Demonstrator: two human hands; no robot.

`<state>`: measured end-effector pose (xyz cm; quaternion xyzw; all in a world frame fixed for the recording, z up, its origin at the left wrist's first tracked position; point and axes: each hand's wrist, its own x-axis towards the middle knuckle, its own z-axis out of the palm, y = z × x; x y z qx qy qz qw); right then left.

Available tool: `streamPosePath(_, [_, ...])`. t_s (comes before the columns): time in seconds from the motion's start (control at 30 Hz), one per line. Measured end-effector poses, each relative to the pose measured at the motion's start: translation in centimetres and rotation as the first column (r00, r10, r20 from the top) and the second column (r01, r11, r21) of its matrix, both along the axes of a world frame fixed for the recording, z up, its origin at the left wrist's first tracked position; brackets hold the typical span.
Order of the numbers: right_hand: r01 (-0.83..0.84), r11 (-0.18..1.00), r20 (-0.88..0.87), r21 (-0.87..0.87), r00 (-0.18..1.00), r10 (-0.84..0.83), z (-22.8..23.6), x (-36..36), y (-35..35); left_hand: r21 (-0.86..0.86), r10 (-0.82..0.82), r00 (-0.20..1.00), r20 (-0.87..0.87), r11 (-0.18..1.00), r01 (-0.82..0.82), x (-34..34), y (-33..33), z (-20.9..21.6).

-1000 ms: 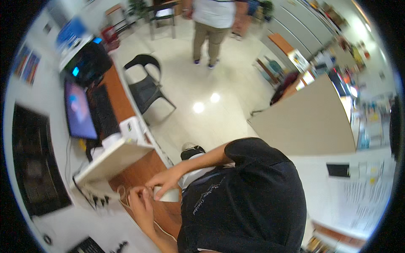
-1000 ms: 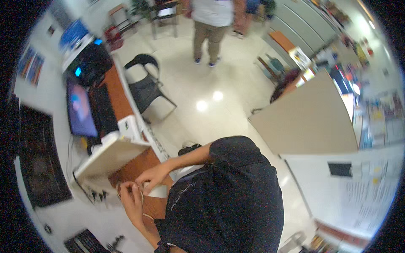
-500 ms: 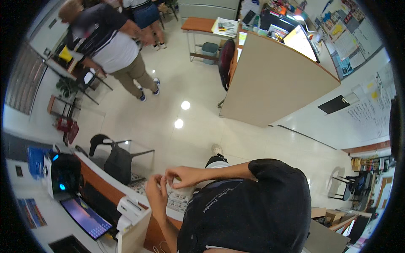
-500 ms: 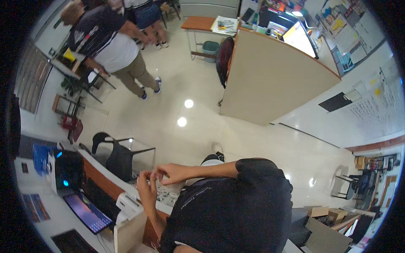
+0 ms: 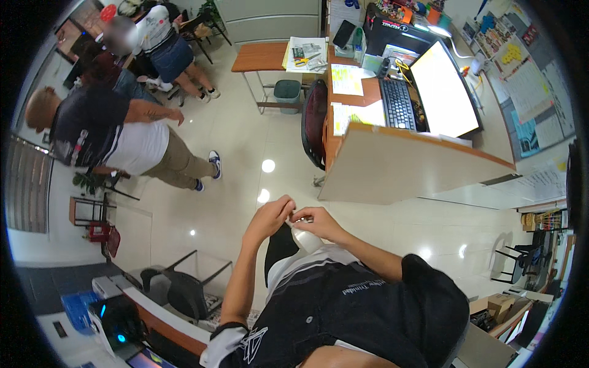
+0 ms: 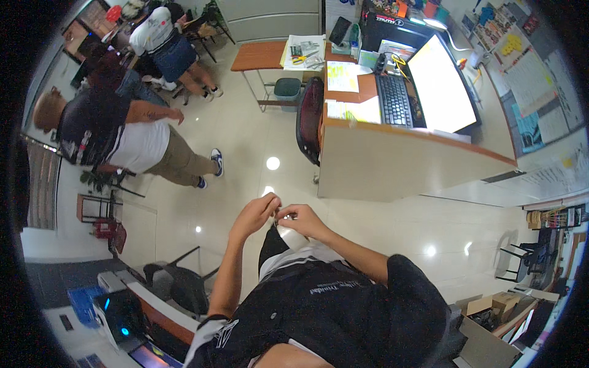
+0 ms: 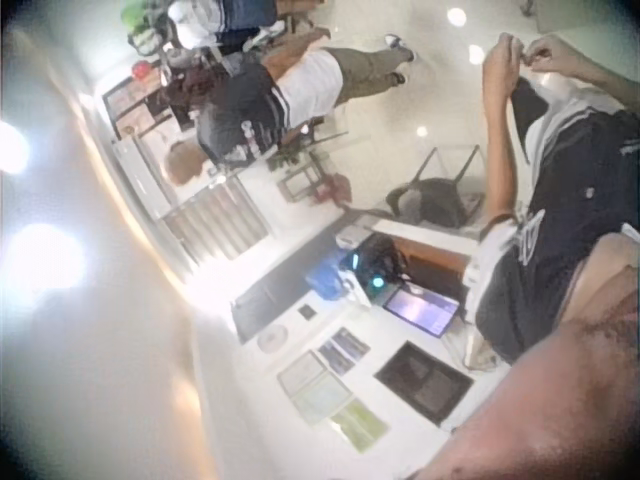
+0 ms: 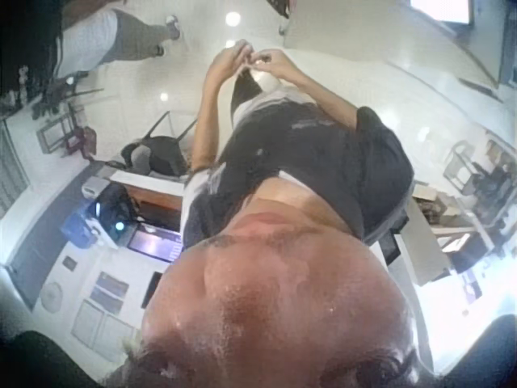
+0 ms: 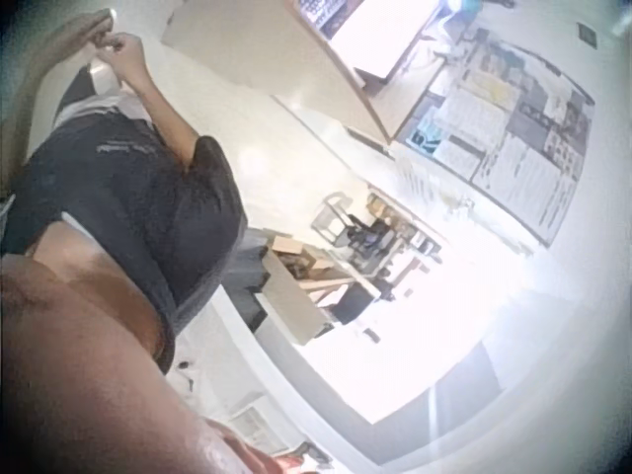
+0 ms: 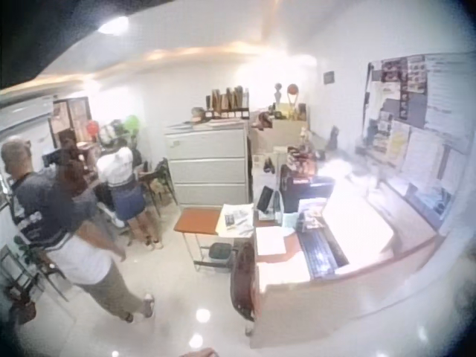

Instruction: The person secures a power strip and cables to a desk using clear tape. They repeatedly pull tape from a roll, cut it with scissors, and wrap it around the power strip and cables to hold them in place.

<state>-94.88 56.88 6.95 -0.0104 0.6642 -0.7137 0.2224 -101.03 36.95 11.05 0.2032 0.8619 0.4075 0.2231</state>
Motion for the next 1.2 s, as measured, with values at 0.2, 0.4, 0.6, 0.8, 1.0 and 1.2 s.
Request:
streamPosePath(0.2, [0.278, 0.961, 0.137, 0.005, 0.951, -0.276, -3.9, -12.6, 0.3, -0.315, -0.237, 0.968, -0.084, 0.928, 0.200, -30.5, 6.2, -10.0])
streamPosePath(0.4, [0.604, 0.793, 0.283, 0.075, 0.750, -0.598, -6.4, -26.7, -0.1, -0.102, -0.111, 0.875, -0.471, 0.992, 0.070, -63.9, 16.1, -22.4])
streamPosePath(0.6, [0.737, 0.581, 0.440, 0.345, 0.420, -0.794, -2.0, -34.3, -1.9, -0.253, -0.206, 0.750, -0.628, 0.966, 0.053, -76.6, 26.1, -29.2])
streamPosePath(0.8, [0.801, 0.466, 0.438, 0.375, 0.289, -0.851, -1.4, -38.2, -2.5, -0.424, -0.244, 0.625, -0.742, 0.892, -0.155, -80.2, 28.8, -36.4])
streamPosePath(1.0, [0.890, 0.393, 0.472, 0.229, 0.251, -0.845, -1.6, -42.2, -2.3, -0.272, -0.320, 0.891, -0.323, 0.933, 0.236, -83.0, 26.1, -27.6])
streamPosePath(1.2, [0.840, 0.476, 0.459, 0.261, 0.325, -0.827, -1.0, -41.2, -0.7, 0.314, -0.101, 0.985, 0.138, 0.948, 0.053, -81.6, 20.6, -27.0])
